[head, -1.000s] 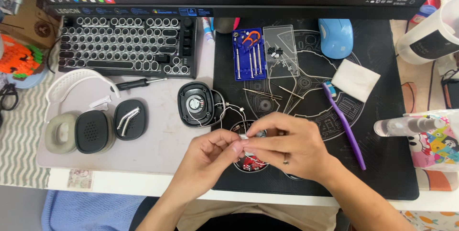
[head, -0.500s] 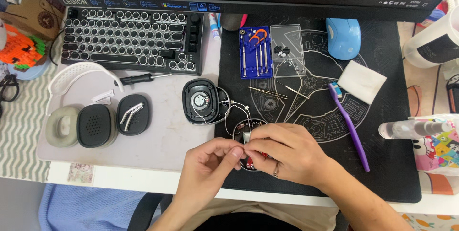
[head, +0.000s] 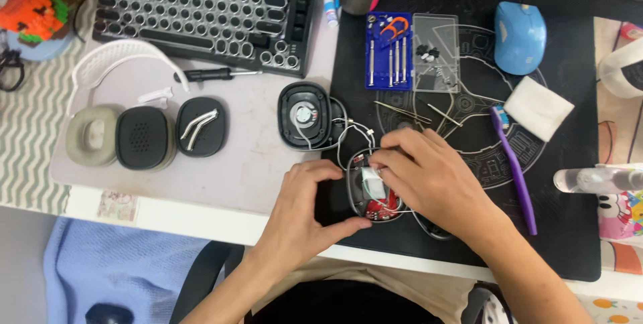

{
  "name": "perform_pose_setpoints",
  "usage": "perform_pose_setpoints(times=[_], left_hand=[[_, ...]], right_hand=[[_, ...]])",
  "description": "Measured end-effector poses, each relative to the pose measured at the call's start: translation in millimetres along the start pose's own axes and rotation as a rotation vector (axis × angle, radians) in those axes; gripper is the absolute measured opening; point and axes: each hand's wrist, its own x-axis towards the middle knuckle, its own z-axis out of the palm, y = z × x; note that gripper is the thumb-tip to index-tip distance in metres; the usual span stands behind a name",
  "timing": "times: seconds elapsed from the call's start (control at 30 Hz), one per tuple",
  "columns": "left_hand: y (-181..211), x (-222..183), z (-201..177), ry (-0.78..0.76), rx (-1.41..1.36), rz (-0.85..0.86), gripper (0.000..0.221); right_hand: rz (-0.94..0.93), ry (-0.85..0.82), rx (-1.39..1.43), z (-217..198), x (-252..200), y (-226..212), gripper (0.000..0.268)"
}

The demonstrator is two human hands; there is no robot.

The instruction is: The person manipulates small wires and electronic components inside a disassembled headphone ear cup using a thin metal tool and their fingers.

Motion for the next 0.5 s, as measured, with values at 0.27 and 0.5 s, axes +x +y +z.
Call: perform_pose_setpoints(times=[0.27, 0.5], left_hand=[[19.0, 0.5, -15.8, 0.119, -0.317, -0.130, 0.007], [28.6, -6.3, -18.7, -0.185, -0.696, -0.419, 0.007]], right_hand=[[0.026, 0.044, 0.092, -9.6, -10.1, -29.3, 0.012], [-0.101, 0.227, 0.163, -8.2, -17.7, -56.2, 0.020]])
